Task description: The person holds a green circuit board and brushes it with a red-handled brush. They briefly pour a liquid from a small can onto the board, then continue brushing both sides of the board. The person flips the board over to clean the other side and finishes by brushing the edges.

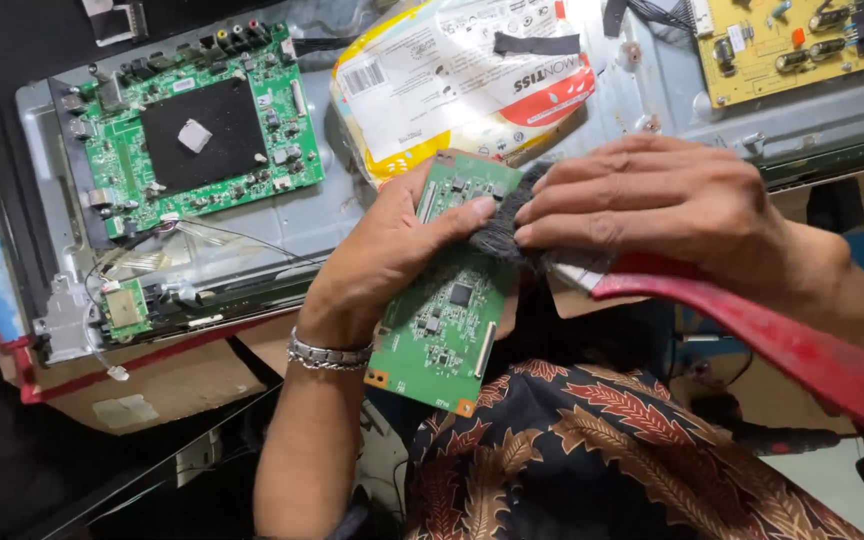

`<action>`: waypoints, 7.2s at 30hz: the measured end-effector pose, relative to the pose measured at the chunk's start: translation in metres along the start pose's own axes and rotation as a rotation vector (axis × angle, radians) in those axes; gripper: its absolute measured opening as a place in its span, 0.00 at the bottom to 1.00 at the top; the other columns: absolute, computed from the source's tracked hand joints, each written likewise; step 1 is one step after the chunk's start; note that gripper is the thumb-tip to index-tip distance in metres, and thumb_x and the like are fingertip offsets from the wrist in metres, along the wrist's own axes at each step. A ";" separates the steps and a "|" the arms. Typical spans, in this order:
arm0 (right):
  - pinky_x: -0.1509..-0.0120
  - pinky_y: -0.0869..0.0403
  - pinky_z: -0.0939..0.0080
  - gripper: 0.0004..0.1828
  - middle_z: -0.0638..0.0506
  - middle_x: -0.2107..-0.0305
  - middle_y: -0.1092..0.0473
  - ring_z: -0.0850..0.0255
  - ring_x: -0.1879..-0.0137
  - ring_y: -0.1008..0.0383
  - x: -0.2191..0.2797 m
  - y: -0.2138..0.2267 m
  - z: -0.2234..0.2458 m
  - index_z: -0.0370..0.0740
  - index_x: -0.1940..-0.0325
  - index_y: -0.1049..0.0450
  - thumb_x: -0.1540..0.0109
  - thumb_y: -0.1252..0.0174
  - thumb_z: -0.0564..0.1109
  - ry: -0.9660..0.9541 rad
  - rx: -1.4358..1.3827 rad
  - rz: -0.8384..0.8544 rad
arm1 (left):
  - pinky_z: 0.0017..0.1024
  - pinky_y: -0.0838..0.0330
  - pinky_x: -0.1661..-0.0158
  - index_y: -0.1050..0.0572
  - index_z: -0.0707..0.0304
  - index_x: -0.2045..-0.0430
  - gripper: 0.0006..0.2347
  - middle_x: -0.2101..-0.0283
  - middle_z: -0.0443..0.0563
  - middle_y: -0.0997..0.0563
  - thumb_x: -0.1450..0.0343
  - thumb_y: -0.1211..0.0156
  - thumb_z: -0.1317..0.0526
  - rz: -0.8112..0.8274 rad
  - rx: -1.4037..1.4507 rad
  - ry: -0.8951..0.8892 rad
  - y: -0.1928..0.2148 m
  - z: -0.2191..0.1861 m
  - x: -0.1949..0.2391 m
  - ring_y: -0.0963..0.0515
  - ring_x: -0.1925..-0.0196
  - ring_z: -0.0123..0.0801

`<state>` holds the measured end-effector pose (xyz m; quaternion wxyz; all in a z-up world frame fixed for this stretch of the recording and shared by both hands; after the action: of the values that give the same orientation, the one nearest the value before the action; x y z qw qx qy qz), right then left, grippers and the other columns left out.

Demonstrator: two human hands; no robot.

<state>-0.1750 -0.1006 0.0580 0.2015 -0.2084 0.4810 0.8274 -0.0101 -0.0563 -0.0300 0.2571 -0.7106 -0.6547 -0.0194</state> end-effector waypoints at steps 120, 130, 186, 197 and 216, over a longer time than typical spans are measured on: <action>0.43 0.15 0.56 0.16 0.32 0.58 0.23 0.47 0.52 0.16 0.043 0.007 -0.010 0.20 0.53 0.26 0.43 0.33 0.33 -0.403 -0.221 -0.332 | 0.51 0.23 0.48 0.41 0.66 0.25 0.27 0.45 0.63 0.22 0.19 0.55 0.51 -0.010 0.903 -0.157 0.023 -0.008 0.034 0.20 0.49 0.53; 0.37 0.21 0.64 0.14 0.42 0.52 0.23 0.58 0.47 0.21 0.109 -0.048 -0.024 0.28 0.46 0.25 0.36 0.37 0.36 -1.014 -0.386 -0.487 | 0.41 0.20 0.56 0.38 0.56 0.28 0.26 0.57 0.71 0.23 0.22 0.57 0.47 -0.193 0.838 -0.103 0.037 -0.003 0.022 0.20 0.59 0.48; 0.42 0.22 0.65 0.14 0.53 0.55 0.18 0.64 0.49 0.17 0.078 -0.096 0.011 0.41 0.54 0.19 0.43 0.31 0.45 -0.826 -0.790 -0.039 | 0.40 0.17 0.57 0.38 0.65 0.29 0.28 0.57 0.70 0.19 0.21 0.58 0.46 -0.166 0.707 -0.070 0.026 0.012 0.029 0.16 0.59 0.47; 0.35 0.18 0.47 0.19 0.45 0.62 0.20 0.53 0.53 0.16 0.008 -0.051 0.012 0.35 0.59 0.19 0.36 0.49 0.52 -0.232 -0.486 -0.134 | 0.34 0.17 0.69 0.28 0.66 0.37 0.26 0.61 0.65 0.18 0.24 0.54 0.46 0.011 0.505 0.274 0.036 0.001 0.014 0.16 0.69 0.43; 0.43 0.18 0.49 0.12 0.50 0.59 0.19 0.53 0.51 0.17 -0.019 -0.037 0.019 0.42 0.57 0.18 0.36 0.42 0.48 -0.065 -0.346 0.006 | 0.37 0.34 0.31 0.30 0.77 0.41 0.20 0.42 0.61 0.21 0.16 0.60 0.55 0.171 0.668 -0.011 0.020 0.007 0.042 0.21 0.39 0.41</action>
<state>-0.1423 -0.0697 0.0504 0.1756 -0.2117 0.3253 0.9047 0.0124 -0.0156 -0.0277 0.4726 -0.6394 -0.5646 0.2216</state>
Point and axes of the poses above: each hand's wrist, its own x-axis away from the middle knuckle, its own y-axis out of the back of the hand, z = x × y, the point moved 6 cm from there along -x, towards the middle knuckle
